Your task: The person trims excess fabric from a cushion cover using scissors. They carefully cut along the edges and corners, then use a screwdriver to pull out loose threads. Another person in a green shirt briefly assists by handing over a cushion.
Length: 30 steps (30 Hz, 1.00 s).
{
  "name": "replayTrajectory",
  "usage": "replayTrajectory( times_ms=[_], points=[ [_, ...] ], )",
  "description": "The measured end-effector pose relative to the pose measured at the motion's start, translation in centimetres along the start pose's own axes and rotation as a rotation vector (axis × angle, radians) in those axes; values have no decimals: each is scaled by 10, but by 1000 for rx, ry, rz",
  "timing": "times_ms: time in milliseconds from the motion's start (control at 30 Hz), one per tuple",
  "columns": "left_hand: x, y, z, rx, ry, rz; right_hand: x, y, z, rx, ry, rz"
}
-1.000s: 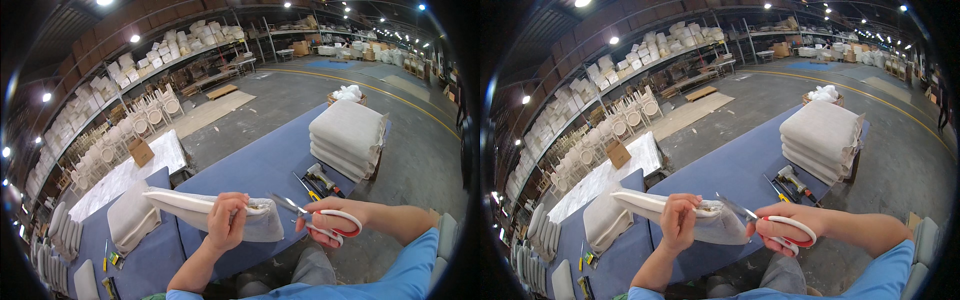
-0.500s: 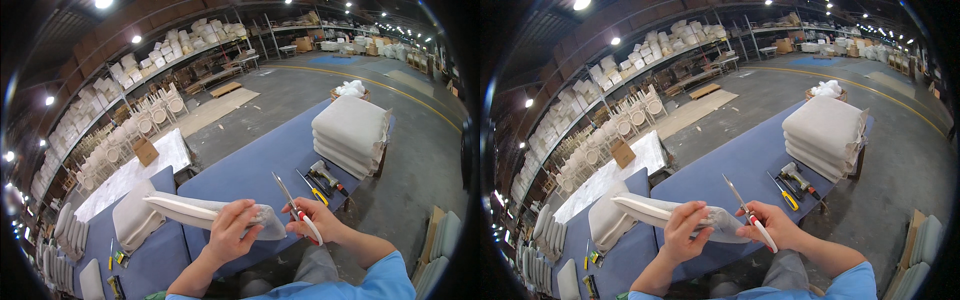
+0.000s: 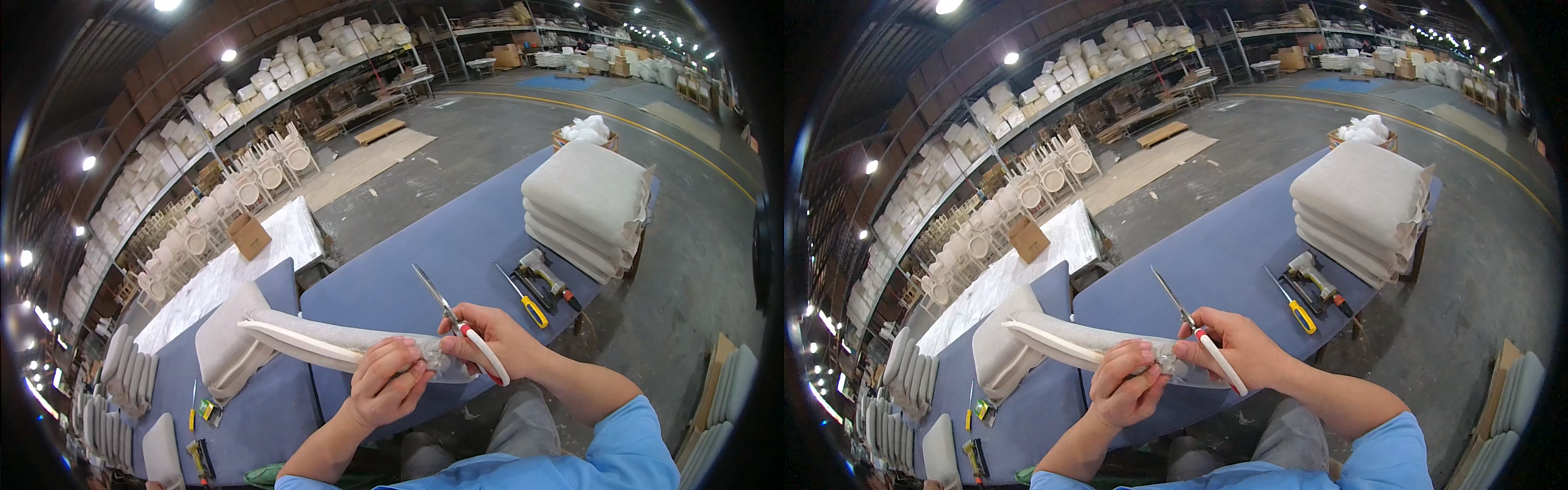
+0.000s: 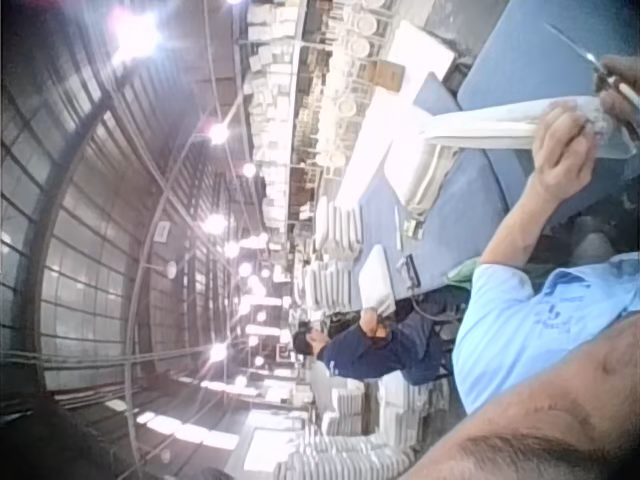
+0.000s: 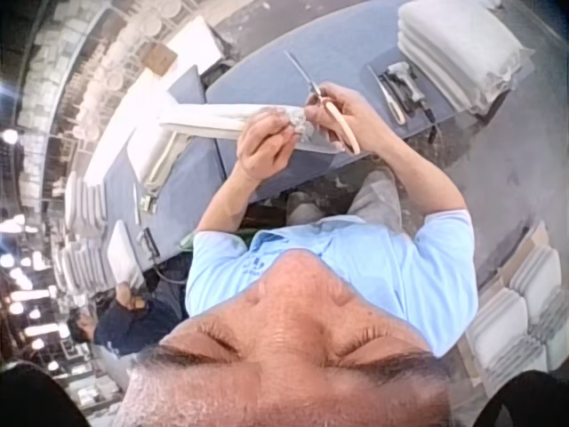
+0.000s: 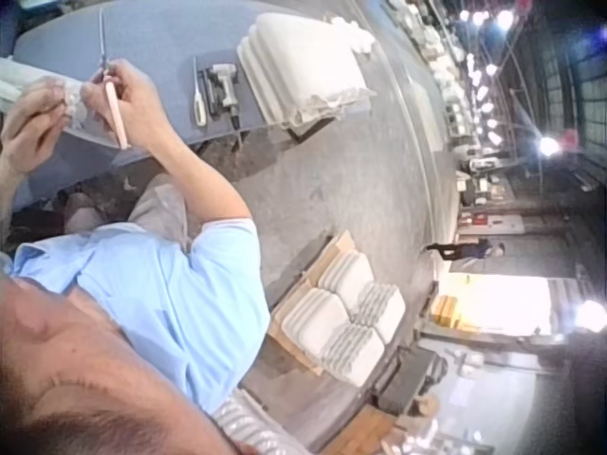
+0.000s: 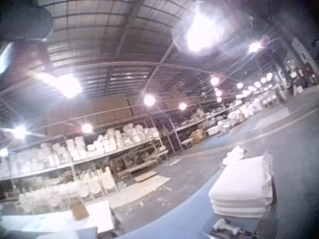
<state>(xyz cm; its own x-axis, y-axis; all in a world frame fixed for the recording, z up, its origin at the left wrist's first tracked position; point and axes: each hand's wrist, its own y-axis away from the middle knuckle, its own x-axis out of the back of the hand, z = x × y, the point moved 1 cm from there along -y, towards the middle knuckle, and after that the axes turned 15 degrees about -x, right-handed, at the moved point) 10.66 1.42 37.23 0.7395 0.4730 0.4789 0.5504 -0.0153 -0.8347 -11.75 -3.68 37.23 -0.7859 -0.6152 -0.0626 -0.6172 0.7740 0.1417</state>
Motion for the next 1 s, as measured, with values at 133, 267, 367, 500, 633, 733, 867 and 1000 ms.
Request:
replayTrajectory(
  times_ms=[133, 267, 367, 500, 633, 733, 867, 1000],
  points=[
    [1, -6, 1, -11, -4, -38, 0, 3, -2, -17, -30, -7],
    [4, 1, 0, -40, -6, -57, -3, -1, 2, -19, -32, -14],
    [7, 2, 2, -33, -6, -38, -7, 0, 3, -5, -23, 18],
    [6, -2, 1, -7, 1, -41, 7, -10, 32, 62, -182, 49],
    [9, -2, 9, 14, -45, -74, 40, -63, 110, -92, 493, 509],
    [8, -5, 12, 66, -85, -123, 59, -92, 161, -349, 758, 567],
    [-3, -17, 12, 64, -83, -131, 105, -113, 192, -437, 1009, 629],
    [9, -7, 11, 99, -127, -207, 83, -144, 169, -418, 1161, 343]
  ],
)
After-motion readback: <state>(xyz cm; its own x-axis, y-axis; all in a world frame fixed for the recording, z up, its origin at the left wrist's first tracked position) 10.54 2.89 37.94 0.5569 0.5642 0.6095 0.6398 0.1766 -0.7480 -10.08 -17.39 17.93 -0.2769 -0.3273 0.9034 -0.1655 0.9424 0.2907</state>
